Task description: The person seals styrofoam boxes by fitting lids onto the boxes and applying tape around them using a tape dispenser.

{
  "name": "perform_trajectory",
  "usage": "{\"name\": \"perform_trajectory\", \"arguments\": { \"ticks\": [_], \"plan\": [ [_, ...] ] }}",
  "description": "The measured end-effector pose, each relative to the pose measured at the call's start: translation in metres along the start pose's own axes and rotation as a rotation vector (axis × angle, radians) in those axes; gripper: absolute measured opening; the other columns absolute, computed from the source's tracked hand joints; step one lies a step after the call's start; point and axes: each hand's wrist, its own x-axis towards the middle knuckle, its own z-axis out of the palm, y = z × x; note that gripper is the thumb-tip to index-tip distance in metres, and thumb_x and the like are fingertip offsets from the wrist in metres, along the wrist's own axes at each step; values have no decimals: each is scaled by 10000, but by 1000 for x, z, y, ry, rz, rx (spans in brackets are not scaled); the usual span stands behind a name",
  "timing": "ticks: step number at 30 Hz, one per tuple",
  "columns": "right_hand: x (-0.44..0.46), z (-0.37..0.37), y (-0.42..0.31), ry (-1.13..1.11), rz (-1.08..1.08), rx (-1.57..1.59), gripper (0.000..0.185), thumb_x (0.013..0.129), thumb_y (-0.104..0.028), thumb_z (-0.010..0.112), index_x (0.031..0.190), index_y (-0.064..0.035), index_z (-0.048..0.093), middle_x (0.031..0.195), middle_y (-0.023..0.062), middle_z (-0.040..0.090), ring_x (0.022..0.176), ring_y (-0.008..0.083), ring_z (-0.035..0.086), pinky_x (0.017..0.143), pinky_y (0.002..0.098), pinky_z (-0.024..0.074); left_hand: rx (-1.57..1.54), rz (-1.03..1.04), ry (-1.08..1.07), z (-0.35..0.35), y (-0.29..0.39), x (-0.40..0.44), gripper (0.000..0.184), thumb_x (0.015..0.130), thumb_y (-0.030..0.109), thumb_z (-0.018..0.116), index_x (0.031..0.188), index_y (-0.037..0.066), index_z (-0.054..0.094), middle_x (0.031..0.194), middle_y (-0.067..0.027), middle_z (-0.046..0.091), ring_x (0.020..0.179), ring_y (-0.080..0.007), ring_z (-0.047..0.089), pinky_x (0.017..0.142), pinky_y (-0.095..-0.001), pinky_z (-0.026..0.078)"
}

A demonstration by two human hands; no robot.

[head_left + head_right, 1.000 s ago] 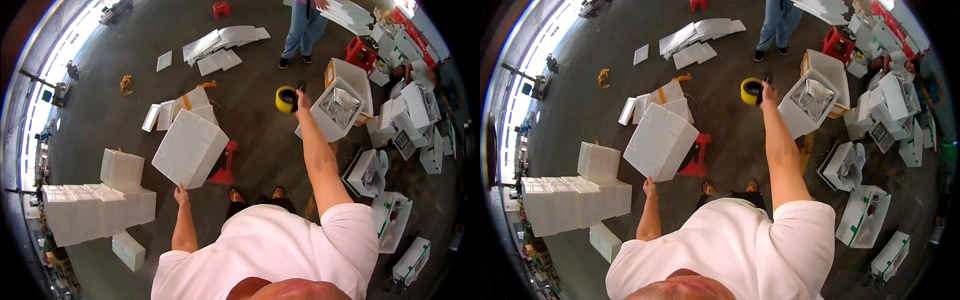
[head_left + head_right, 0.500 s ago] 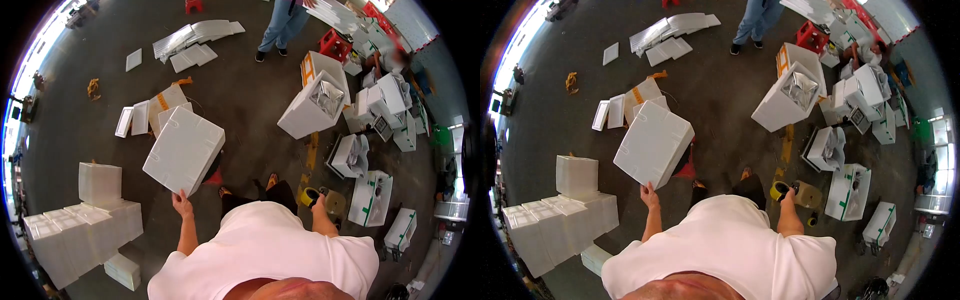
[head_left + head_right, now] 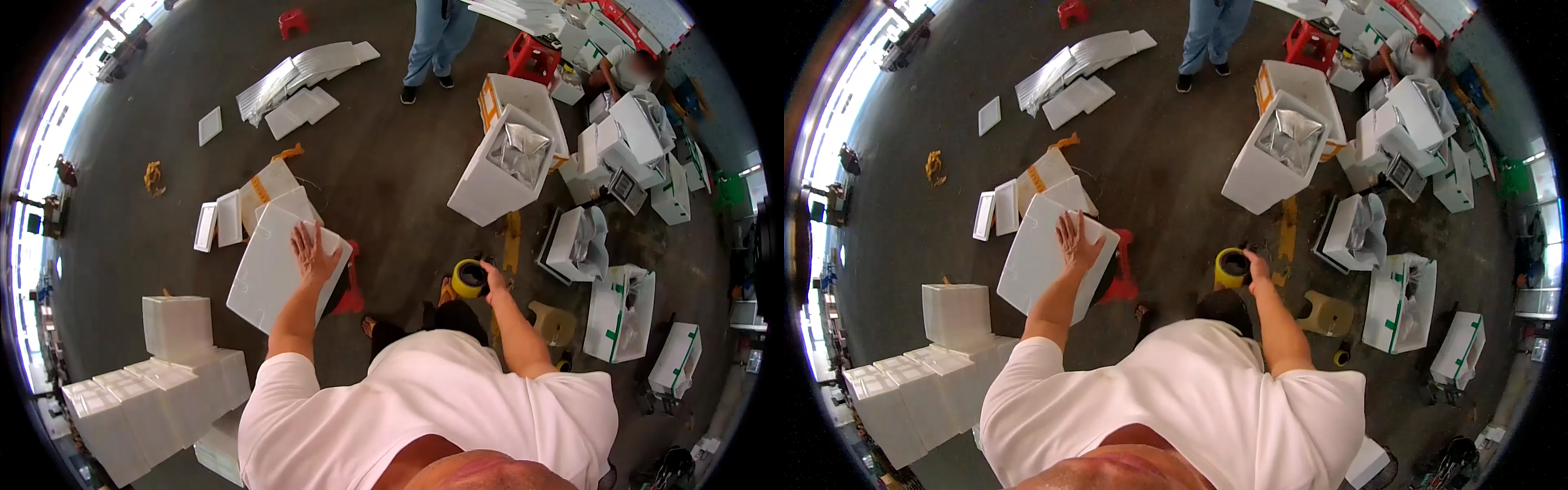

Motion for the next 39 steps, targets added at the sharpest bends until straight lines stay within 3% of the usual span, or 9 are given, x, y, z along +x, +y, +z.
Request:
{"name": "perform_trajectory", "arguments": {
  "ticks": [4,7,11,18,23,25,30,35,39],
  "plan": [
    [-34,33,-37,-231,4,115,402,909,-361,614,1163,-49,634,1145,81,658,1052,223,616,917,395,504,62,14,-29,16,-1,12,1038,713,471,750,1534,141,206,1554,-283,143,1441,-464,111,1163,-561,111],
    [4,52,-43,-333,70,-11,461,902,-336,620,1248,-34,585,1236,96,591,1160,241,539,986,400,439,27,132,-122,3,-13,10,1047,681,422,775,1530,156,224,1554,-279,147,1443,-455,116,1171,-532,126],
    [45,135,-56,-598,1,-121,411,886,-217,639,1222,11,576,1048,92,656,943,212,649,802,370,548,78,177,-216,-2,-18,9,1024,672,418,782,1520,172,264,1563,-246,163,1445,-440,133,1177,-505,135],
    [115,271,-33,-828,-197,-292,551,831,-94,697,1351,-43,525,1166,110,637,1020,173,619,854,296,507,77,131,-235,7,-25,7,1007,649,402,810,1500,171,323,1564,-237,175,1445,-433,149,1176,-503,142],
    [132,329,-192,-214,-494,301,554,805,-192,738,1288,-7,541,1226,130,585,1112,239,552,960,343,425,45,173,-182,5,-22,18,994,637,379,810,1485,144,349,1546,-268,201,1429,-466,175,1158,-540,172],
    [149,324,-224,-213,-716,229,561,800,-216,747,1279,-6,541,1219,132,590,1079,240,568,941,341,435,67,140,-211,5,-22,20,989,640,371,809,1486,145,348,1542,-269,212,1428,-466,179,1157,-536,175],
    [119,275,-154,-584,-291,-290,524,832,-194,714,1288,4,550,1133,127,650,990,218,651,874,342,531,4,129,-167,3,-26,20,972,669,361,808,1491,145,337,1563,-235,183,1443,-432,164,1167,-520,167],
    [148,283,-22,-800,-180,-531,532,820,-160,719,1325,-84,569,1069,100,691,989,167,644,877,313,507,38,115,-210,8,-27,22,1000,642,362,821,1493,162,334,1565,-235,177,1444,-430,161,1166,-508,177],
    [144,333,-25,-924,-183,-573,531,794,-162,735,1302,-95,597,1030,72,703,954,143,642,856,299,502,48,105,-193,13,-25,22,997,631,365,819,1489,176,348,1547,-264,203,1438,-437,177,1166,-515,168]
  ]
}}
